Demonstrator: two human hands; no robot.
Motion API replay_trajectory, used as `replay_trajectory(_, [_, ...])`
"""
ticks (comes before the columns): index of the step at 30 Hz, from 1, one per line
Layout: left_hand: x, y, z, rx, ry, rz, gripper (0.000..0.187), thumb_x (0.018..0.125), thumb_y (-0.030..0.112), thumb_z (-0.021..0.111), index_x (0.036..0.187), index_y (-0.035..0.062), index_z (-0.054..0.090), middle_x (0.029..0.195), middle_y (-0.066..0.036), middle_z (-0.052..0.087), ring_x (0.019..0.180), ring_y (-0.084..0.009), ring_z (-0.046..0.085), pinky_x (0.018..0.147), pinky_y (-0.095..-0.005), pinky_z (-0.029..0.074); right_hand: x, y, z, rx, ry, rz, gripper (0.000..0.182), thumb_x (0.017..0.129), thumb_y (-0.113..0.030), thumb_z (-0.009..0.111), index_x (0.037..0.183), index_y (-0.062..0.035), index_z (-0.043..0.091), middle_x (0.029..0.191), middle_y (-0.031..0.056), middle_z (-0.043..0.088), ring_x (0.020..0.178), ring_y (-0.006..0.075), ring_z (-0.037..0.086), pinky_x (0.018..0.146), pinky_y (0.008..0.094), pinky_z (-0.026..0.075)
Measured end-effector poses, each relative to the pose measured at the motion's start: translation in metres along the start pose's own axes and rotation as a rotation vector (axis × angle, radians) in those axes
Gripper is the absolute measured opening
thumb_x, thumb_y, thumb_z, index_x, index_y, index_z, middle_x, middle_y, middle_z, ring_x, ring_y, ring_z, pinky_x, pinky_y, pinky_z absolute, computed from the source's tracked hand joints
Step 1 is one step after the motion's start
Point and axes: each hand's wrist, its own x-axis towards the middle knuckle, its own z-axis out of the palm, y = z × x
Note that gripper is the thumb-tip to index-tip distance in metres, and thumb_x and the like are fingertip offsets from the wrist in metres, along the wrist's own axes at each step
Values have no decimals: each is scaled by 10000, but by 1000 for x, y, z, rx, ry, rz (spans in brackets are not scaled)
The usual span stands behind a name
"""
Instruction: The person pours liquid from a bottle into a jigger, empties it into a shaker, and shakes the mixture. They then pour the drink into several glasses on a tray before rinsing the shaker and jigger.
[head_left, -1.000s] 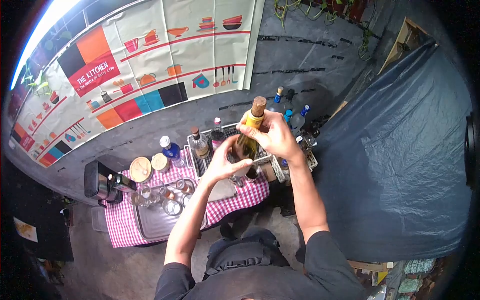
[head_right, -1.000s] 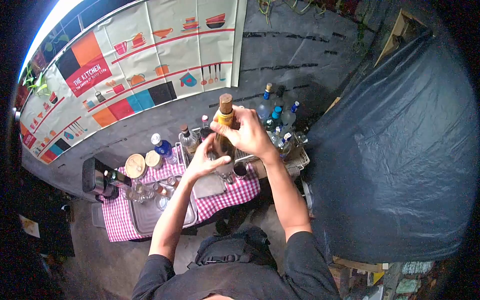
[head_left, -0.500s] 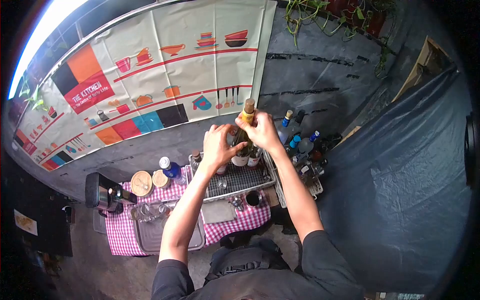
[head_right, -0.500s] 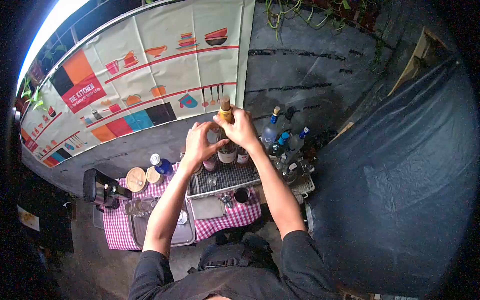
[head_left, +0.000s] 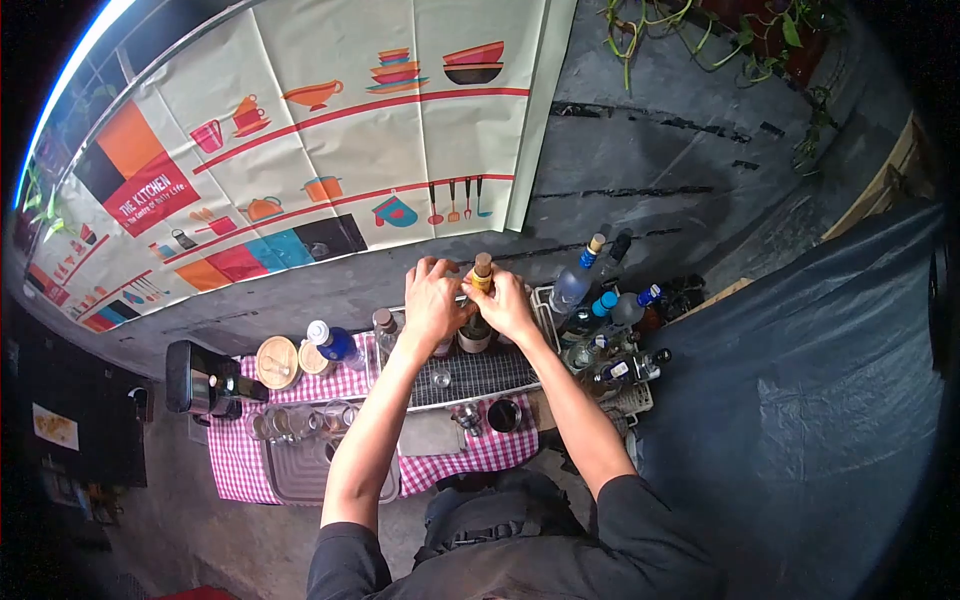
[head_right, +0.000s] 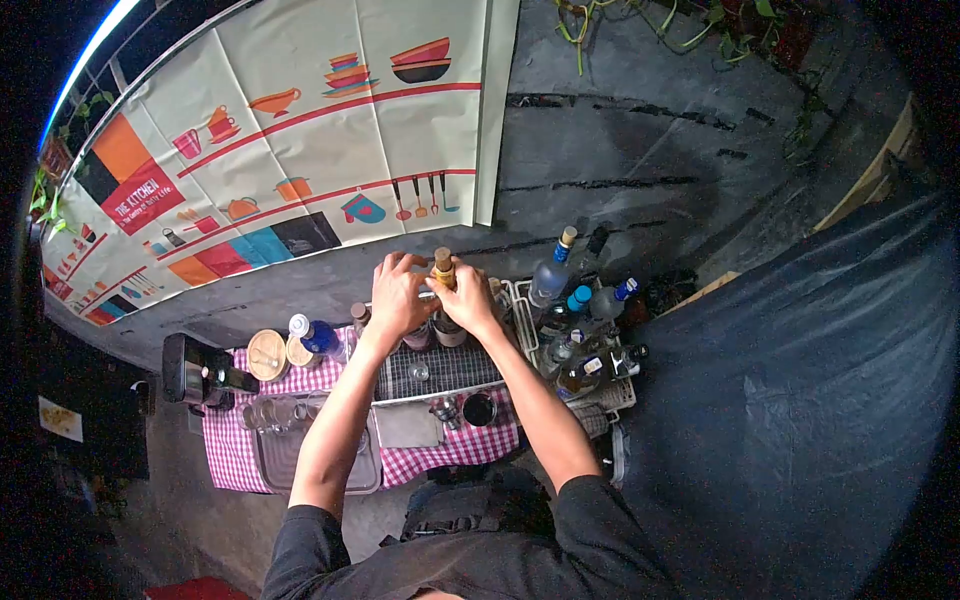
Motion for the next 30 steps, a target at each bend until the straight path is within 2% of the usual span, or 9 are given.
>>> replay_trajectory(4, [-2,-2,11,52,-4,-1,321,623,209,847,915,85,798,1248,-65,668,1299,-350,503,1118,-534,376,0,26,13,-40,15,11,276,859,-212,782,953,21,667,825,236,711,795,384,733,695,444,556])
replay_trajectory(6, [-3,-4,17,62,-58,-39,332,632,209,836,939,87,801,1291,-70,657,1352,-381,465,1179,-596,296,-2,34,16,-70,-12,71,282,857,-219,781,953,19,663,836,252,704,812,410,725,692,458,553])
replay_trajectory(10, [-8,-8,28,72,-57,-66,329,645,213,827,950,92,804,1326,-69,643,1369,-388,449,1196,-620,256,-5,44,22,-78,-7,67,276,855,-208,777,966,14,657,852,259,702,833,426,715,706,477,547])
replay_trajectory(12, [-8,-11,33,122,-98,-70,335,659,214,817,982,126,809,1351,-65,634,1374,-399,443,1202,-636,232,-6,49,24,-94,5,41,277,848,-196,779,983,11,655,865,261,703,860,438,707,730,491,542])
replay_trajectory(19, [-10,-11,36,103,-128,-72,351,676,213,815,1024,167,809,1343,-59,643,1376,-392,443,1204,-635,233,-6,45,19,-97,-10,90,290,837,-179,783,1016,12,658,884,257,707,885,452,699,761,492,543])
replay_trajectory(24, [-13,-12,37,74,-134,-58,319,686,222,806,1002,176,816,1347,-46,643,1370,-386,447,1202,-609,265,-11,45,14,-107,-46,64,321,832,-178,772,1048,31,658,993,262,705,952,442,688,818,491,537])
replay_trajectory(30, [-15,-7,36,57,-118,-37,344,721,194,792,1061,144,786,1333,-110,648,1352,-397,486,1197,-561,313,-19,34,13,-77,10,72,380,816,-150,784,1132,19,658,1036,248,711,982,419,694,855,464,545])
